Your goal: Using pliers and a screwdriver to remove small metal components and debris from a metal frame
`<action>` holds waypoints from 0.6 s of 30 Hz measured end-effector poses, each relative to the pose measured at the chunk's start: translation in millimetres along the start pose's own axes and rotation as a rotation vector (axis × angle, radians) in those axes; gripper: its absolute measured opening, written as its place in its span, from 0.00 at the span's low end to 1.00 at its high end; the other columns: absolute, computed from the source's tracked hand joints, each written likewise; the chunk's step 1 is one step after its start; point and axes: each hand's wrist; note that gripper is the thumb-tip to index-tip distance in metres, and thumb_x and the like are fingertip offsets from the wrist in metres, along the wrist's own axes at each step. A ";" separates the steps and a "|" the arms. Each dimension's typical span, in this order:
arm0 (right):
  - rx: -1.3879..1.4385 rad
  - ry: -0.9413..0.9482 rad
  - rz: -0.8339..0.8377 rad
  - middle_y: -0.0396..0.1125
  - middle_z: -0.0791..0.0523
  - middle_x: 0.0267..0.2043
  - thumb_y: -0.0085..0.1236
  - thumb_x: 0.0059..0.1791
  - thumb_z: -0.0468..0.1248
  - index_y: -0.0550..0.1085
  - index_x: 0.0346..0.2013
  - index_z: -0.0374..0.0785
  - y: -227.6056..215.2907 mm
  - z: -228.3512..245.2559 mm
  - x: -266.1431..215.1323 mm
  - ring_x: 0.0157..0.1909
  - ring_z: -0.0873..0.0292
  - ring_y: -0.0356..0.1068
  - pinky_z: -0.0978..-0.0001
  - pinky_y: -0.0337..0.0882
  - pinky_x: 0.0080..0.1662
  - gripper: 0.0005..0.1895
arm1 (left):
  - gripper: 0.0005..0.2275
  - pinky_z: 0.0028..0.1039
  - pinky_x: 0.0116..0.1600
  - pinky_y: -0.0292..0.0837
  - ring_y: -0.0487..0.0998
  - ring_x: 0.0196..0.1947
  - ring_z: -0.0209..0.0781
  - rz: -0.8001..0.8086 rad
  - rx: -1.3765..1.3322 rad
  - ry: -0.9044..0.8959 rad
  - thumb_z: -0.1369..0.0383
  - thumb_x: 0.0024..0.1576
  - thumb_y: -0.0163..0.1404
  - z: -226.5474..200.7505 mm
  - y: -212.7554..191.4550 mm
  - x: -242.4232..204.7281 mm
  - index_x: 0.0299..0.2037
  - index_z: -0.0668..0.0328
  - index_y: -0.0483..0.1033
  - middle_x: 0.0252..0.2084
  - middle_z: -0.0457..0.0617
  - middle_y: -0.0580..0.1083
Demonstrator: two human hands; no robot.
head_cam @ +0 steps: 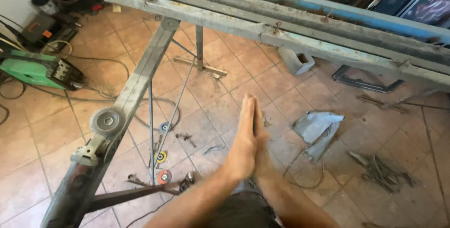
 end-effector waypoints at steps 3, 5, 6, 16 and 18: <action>-0.051 0.051 0.029 0.28 0.51 0.84 0.19 0.57 0.66 0.37 0.79 0.41 -3.0 -20.2 -11.8 0.83 0.55 0.29 0.51 0.32 0.80 0.44 | 0.45 0.52 0.77 0.22 0.29 0.77 0.67 0.033 -0.145 -0.044 0.37 0.64 0.26 6.5 -8.4 -8.0 0.76 0.74 0.30 0.79 0.70 0.30; -0.064 0.106 0.052 0.28 0.50 0.83 0.19 0.58 0.64 0.37 0.79 0.40 -4.4 -32.8 0.0 0.83 0.54 0.28 0.51 0.31 0.79 0.43 | 0.44 0.52 0.77 0.23 0.30 0.77 0.67 0.021 -0.142 -0.035 0.38 0.65 0.25 7.4 -8.3 2.4 0.76 0.74 0.30 0.79 0.71 0.31; -0.083 0.175 0.077 0.27 0.50 0.83 0.18 0.58 0.63 0.37 0.79 0.38 -3.5 -36.1 -3.7 0.83 0.54 0.28 0.51 0.31 0.79 0.42 | 0.43 0.51 0.78 0.23 0.31 0.77 0.67 0.009 -0.147 -0.040 0.39 0.66 0.25 5.7 -9.0 -0.7 0.76 0.75 0.30 0.79 0.71 0.32; -0.150 0.798 0.161 0.33 0.59 0.83 0.15 0.60 0.59 0.41 0.80 0.53 -126.7 -217.3 -21.9 0.82 0.56 0.33 0.53 0.37 0.77 0.34 | 0.29 0.38 0.76 0.53 0.60 0.74 0.40 -0.040 0.247 -0.825 0.41 0.65 0.35 217.7 -126.6 -132.8 0.75 0.36 0.57 0.73 0.40 0.64; -0.830 0.225 0.567 0.54 0.48 0.75 0.40 0.59 0.40 0.59 0.72 0.28 -238.5 -351.5 -79.3 0.76 0.54 0.52 0.66 0.50 0.76 0.28 | 0.30 0.44 0.70 0.58 0.68 0.67 0.59 0.164 0.672 -0.982 0.43 0.62 0.33 280.6 -144.2 -220.3 0.70 0.47 0.64 0.68 0.57 0.67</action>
Point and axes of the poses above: each hand's wrist, its own x-axis towards the middle knuckle, its own y-axis out of the palm, z = x × y
